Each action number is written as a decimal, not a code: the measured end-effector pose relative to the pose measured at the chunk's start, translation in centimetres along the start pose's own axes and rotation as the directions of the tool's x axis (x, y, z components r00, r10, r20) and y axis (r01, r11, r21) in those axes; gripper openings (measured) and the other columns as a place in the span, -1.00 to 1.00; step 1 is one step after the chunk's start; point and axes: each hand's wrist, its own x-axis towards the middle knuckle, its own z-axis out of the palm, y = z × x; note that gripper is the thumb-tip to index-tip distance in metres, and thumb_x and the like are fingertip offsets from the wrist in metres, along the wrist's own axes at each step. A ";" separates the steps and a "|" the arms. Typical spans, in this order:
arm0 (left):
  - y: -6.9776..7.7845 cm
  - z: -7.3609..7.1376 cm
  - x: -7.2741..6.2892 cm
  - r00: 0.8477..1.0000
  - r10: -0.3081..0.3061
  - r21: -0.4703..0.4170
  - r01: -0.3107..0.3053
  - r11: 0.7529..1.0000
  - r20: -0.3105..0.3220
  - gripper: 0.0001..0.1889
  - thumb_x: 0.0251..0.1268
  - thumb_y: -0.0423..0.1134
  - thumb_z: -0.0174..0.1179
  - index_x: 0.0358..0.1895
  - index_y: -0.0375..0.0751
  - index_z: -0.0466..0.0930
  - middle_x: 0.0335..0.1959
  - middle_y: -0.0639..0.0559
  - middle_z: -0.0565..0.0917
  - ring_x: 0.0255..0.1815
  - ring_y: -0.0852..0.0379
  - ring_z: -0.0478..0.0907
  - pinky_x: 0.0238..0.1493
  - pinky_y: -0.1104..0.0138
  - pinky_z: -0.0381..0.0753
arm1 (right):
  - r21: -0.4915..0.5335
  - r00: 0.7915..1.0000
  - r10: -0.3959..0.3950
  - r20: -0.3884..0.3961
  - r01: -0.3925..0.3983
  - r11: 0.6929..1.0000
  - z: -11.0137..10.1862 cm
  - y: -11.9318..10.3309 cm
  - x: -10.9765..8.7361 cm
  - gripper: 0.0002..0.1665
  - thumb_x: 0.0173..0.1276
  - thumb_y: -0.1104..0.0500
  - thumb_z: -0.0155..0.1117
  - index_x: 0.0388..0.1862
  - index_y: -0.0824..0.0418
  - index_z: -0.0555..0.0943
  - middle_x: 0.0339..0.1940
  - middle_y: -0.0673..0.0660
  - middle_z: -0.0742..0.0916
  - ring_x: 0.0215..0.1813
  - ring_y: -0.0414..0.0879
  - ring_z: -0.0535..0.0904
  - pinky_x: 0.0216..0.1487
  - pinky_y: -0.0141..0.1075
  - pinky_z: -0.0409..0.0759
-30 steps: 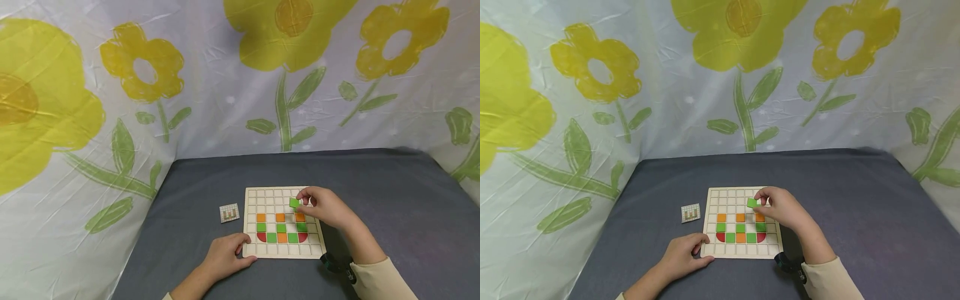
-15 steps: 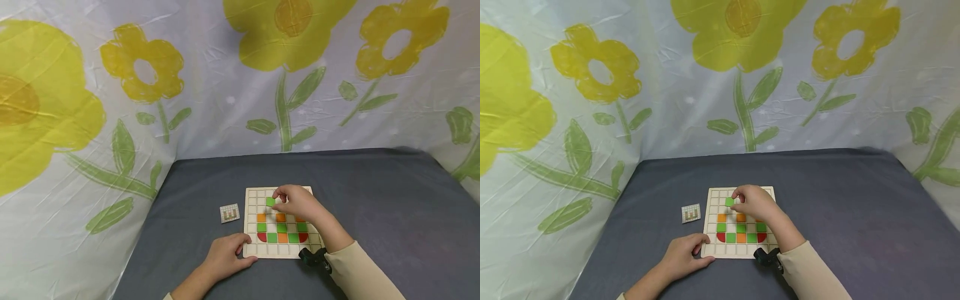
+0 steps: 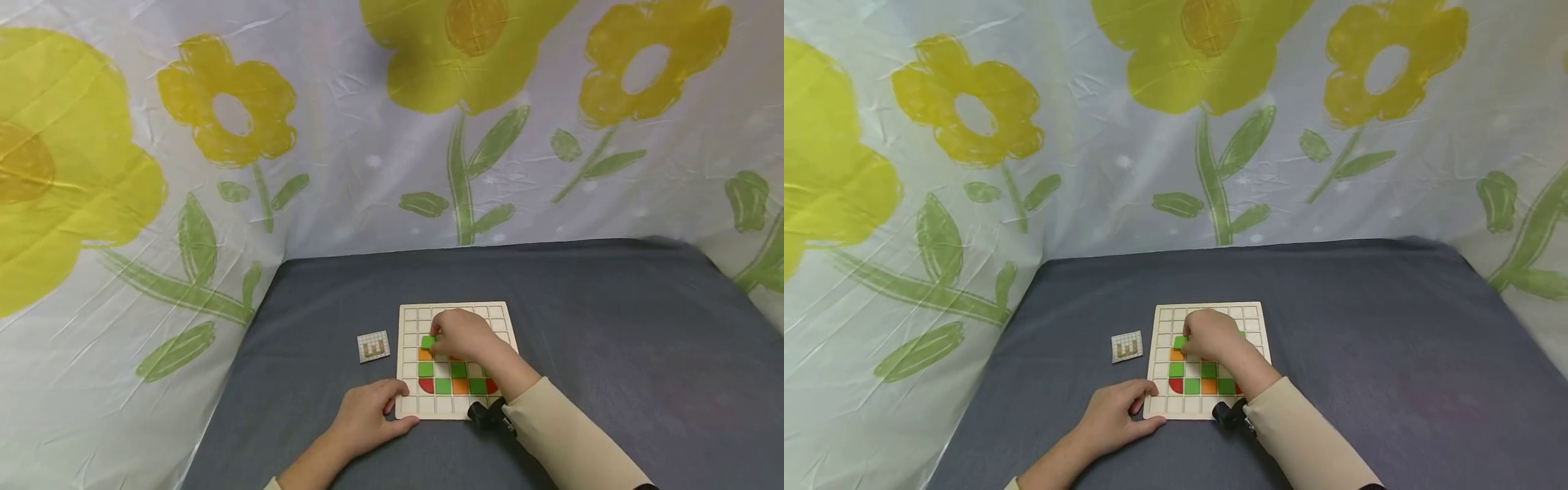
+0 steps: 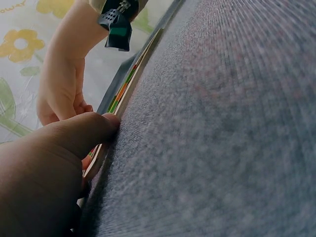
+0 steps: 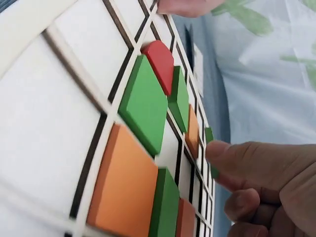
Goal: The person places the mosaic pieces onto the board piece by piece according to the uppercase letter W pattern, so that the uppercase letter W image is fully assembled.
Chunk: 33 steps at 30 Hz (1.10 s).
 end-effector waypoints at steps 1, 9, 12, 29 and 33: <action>0.0 0.0 0.0 1.000 -0.001 0.000 0.001 1.000 -0.001 -0.61 0.11 0.17 0.49 -0.14 0.07 0.61 -0.56 0.35 0.28 -0.61 0.47 0.13 -0.56 0.53 0.15 | -0.015 1.000 0.003 0.002 -0.003 1.000 0.0 -0.2 0.2 -0.78 0.20 0.06 0.56 -0.21 0.10 0.76 -0.27 -0.06 0.75 -0.36 -0.16 0.55 -0.23 -0.16 0.57; 0.0 0.2 0.0 0.999 0.032 0.018 -0.031 0.999 -0.020 -0.59 0.07 0.16 0.52 -0.14 0.07 0.61 -0.55 0.35 0.29 -0.60 0.48 0.13 -0.55 0.57 0.12 | -0.090 0.999 0.036 0.004 -0.036 0.995 0.4 -0.5 0.8 -0.76 0.22 0.09 0.57 -0.16 0.12 0.76 -0.21 0.02 0.77 -0.24 -0.08 0.61 -0.16 -0.09 0.59; 0.0 0.2 0.0 0.999 0.032 0.018 -0.032 0.999 -0.021 -0.59 0.07 0.16 0.52 -0.14 0.07 0.60 -0.55 0.35 0.30 -0.60 0.48 0.13 -0.55 0.57 0.12 | -0.093 0.999 0.035 -0.001 -0.035 0.995 0.5 -0.4 0.8 -0.74 0.25 0.06 0.56 -0.13 0.11 0.77 -0.16 0.02 0.78 -0.18 -0.06 0.64 -0.12 -0.09 0.60; 0.5 0.0 -0.1 0.999 0.004 0.015 -0.004 1.000 0.044 -0.60 0.15 0.16 0.48 -0.12 0.04 0.61 -0.55 0.33 0.32 -0.60 0.45 0.16 -0.54 0.51 0.19 | -0.108 1.000 -0.002 -0.015 0.000 0.994 0.3 0.1 0.1 -0.66 0.29 -0.02 0.53 0.02 0.00 0.78 -0.02 0.02 0.79 0.02 0.02 0.69 -0.10 -0.06 0.62; 0.6 -0.6 0.0 0.989 -0.057 0.050 0.050 0.997 0.139 -0.63 0.22 0.16 0.43 -0.12 0.02 0.61 -0.57 0.34 0.33 -0.62 0.40 0.20 -0.56 0.45 0.24 | -0.112 1.000 0.002 0.006 -0.002 0.994 -1.5 0.8 -0.1 -0.56 0.38 -0.11 0.43 0.15 0.05 0.74 0.09 0.07 0.76 0.17 0.09 0.65 0.04 0.01 0.62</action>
